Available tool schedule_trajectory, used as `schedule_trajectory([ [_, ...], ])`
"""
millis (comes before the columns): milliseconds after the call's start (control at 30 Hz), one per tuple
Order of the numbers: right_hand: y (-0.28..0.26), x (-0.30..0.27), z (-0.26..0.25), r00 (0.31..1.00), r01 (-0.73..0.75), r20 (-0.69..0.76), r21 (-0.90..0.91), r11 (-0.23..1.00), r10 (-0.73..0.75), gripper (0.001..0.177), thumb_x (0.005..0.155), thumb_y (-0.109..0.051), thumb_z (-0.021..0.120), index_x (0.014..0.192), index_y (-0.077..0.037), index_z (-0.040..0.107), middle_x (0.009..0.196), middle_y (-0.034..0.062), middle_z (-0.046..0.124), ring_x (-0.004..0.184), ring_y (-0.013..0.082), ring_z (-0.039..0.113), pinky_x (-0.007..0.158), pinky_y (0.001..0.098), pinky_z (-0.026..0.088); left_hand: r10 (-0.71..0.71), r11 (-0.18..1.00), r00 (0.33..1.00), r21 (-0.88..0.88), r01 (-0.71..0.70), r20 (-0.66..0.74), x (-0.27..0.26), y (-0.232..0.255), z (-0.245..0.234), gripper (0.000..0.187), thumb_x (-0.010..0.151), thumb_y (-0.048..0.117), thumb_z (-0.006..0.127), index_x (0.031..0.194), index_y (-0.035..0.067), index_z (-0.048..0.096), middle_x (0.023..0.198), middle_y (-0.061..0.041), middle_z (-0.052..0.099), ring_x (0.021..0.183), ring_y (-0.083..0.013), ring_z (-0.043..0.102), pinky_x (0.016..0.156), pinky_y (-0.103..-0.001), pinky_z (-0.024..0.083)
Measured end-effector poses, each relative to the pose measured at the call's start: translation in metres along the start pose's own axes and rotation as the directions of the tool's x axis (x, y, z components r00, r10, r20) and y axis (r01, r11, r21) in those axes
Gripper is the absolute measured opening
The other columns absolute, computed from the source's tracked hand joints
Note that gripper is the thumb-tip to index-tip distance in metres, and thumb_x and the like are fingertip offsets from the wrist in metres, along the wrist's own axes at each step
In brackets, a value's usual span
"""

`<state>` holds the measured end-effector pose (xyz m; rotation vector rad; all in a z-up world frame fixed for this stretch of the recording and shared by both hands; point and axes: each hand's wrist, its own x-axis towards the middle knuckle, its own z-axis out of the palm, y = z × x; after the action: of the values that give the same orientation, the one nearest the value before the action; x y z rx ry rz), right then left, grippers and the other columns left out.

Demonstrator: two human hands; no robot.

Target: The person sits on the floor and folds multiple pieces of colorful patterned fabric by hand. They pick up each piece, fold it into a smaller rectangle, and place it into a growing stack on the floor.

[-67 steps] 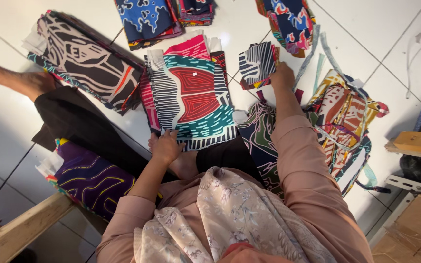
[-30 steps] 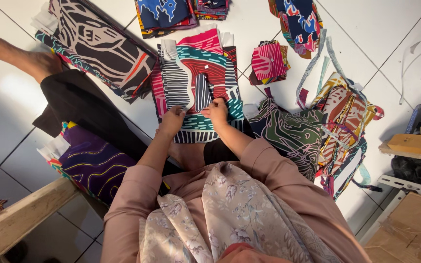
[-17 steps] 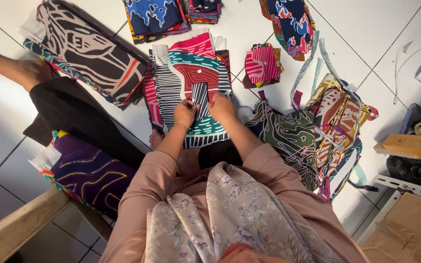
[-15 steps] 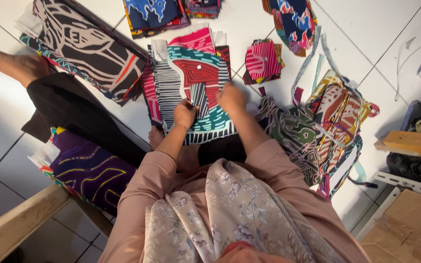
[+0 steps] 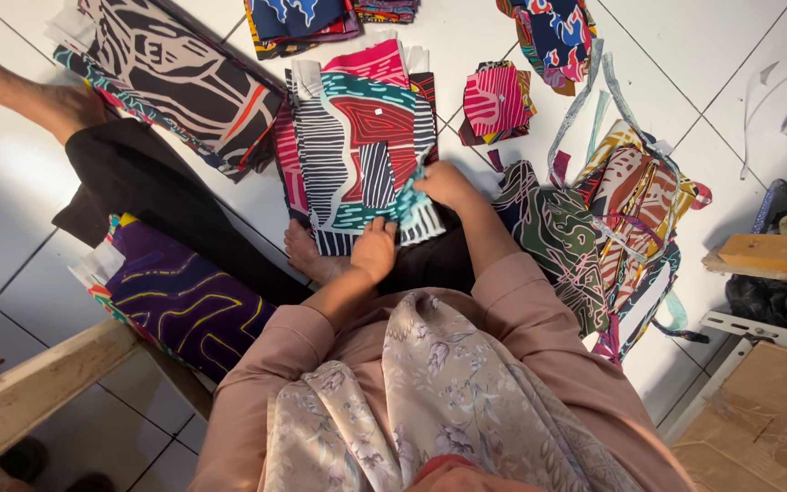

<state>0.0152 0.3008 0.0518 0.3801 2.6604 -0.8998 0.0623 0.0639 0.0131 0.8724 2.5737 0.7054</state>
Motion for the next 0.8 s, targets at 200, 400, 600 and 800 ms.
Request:
schedule_trajectory([
  [200, -0.072, -0.028, 0.044, 0.914, 0.341, -0.284, 0.146, 0.929, -0.291, 0.022, 0.085, -0.022, 0.075, 0.085, -0.001, 0.066, 0.108, 0.0157, 0.067, 0.092, 0.0357, 0.067, 0.079, 0.0435, 0.054, -0.248, 0.639, 0.950, -0.769, 0.013, -0.190, 0.037, -0.070, -0.024, 0.049, 0.108, 0.039, 0.036, 0.136, 0.007, 0.062, 0.126, -0.014, 0.070, 0.109, -0.0288, 0.069, 0.096, -0.037, 0.052],
  [400, -0.125, -0.042, 0.123, 0.857, 0.515, -0.148, 0.248, 0.820, -0.494, 0.013, 0.090, -0.019, 0.067, 0.095, -0.007, 0.069, 0.126, 0.0149, 0.063, 0.102, 0.0378, 0.066, 0.087, 0.0454, 0.054, -0.563, 0.409, 0.797, -0.764, 0.499, 0.219, 0.040, -0.140, -0.048, 0.057, 0.096, 0.044, 0.067, 0.136, 0.004, 0.068, 0.131, -0.018, 0.067, 0.116, -0.0275, 0.061, 0.098, -0.038, 0.044],
  [600, -0.081, -0.010, 0.116, 0.831, 0.320, -0.530, 0.207, 0.925, -0.169, 0.016, 0.091, -0.017, 0.070, 0.103, -0.007, 0.067, 0.112, 0.0152, 0.069, 0.102, 0.0366, 0.068, 0.087, 0.0436, 0.056, -0.653, 0.724, 0.756, -0.338, 0.602, -0.053, 0.031, -0.094, -0.077, 0.047, 0.094, 0.028, 0.061, 0.138, 0.011, 0.063, 0.128, -0.023, 0.069, 0.117, -0.0431, 0.066, 0.101, -0.049, 0.051],
  [800, -0.046, 0.025, 0.128, 0.983, -0.112, -0.025, 0.711, 0.695, 0.184, 0.047, 0.085, -0.020, 0.076, 0.126, -0.005, 0.057, 0.099, 0.0098, 0.073, 0.085, 0.0190, 0.070, 0.072, 0.0370, 0.056, -0.756, 0.616, 0.630, -0.136, 0.776, 0.174, 0.017, -0.008, -0.166, 0.052, 0.092, 0.030, 0.063, 0.142, 0.025, 0.053, 0.130, -0.016, 0.064, 0.121, -0.0455, 0.057, 0.103, -0.054, 0.042],
])
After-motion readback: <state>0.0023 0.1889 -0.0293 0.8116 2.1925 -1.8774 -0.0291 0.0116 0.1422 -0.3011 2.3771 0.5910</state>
